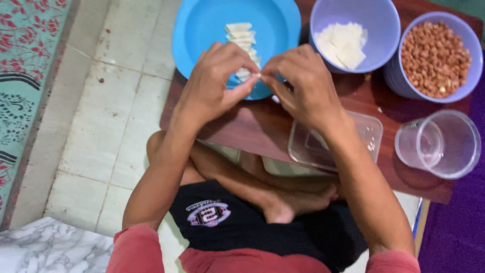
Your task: Wrapping individual peanuts in small square wrappers and rolling them into cylinders before placing them on a plate.
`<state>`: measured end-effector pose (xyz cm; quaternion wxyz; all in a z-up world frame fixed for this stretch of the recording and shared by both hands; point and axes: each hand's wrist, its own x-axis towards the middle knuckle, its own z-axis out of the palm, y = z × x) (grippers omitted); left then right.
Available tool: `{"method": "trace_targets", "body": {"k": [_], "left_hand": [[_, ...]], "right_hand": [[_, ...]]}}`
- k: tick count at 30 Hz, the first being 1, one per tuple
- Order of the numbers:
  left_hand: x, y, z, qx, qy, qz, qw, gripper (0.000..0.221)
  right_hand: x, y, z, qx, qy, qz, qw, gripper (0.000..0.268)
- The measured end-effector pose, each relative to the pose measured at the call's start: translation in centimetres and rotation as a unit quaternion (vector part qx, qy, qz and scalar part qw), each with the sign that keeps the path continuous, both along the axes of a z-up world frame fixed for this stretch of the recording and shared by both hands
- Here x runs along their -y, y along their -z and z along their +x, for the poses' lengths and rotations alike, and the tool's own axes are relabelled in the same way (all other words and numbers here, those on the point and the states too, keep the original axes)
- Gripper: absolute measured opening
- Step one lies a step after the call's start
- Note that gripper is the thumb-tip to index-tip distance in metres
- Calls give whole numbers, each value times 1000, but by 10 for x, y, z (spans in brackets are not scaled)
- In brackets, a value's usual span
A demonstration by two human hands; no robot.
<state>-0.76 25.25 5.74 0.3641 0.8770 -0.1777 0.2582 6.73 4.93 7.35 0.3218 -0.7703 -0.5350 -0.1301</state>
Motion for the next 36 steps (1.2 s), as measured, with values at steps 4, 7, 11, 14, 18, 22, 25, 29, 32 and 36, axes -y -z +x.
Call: {"method": "trace_targets", "body": {"k": [4, 7, 11, 14, 18, 22, 25, 29, 32, 36], "left_hand": [[-35, 16, 40, -2, -43, 7, 999, 10], [-53, 34, 68, 9, -65, 20, 998, 17], [-59, 50, 82, -20, -123, 37, 992, 23], [-57, 54, 85, -50, -145, 28, 988, 30], [-54, 54, 84, -81, -163, 15, 983, 38], [-52, 49, 84, -70, -157, 13, 985, 42], [-51, 47, 82, -66, -150, 3, 986, 41], [-50, 46, 82, -77, -155, -4, 985, 43], [-50, 46, 82, -77, -154, -5, 985, 45], [-49, 42, 80, -49, -153, -8, 987, 41]], "right_hand": [[-39, 9, 40, 1, 10, 15, 1000, 14], [-62, 19, 66, -18, 41, -6, 999, 7], [-81, 32, 91, -4, 66, -35, 997, 7], [-87, 41, 103, 11, 87, -73, 993, 7], [-90, 46, 109, 17, 88, -109, 990, 6], [-90, 49, 112, 46, 80, -116, 989, 7], [-89, 49, 110, 74, 72, -110, 988, 11], [-89, 48, 105, 90, 77, -93, 989, 12], [-89, 44, 100, 92, 84, -84, 989, 12], [-83, 31, 84, 96, 94, -50, 990, 16]]}}
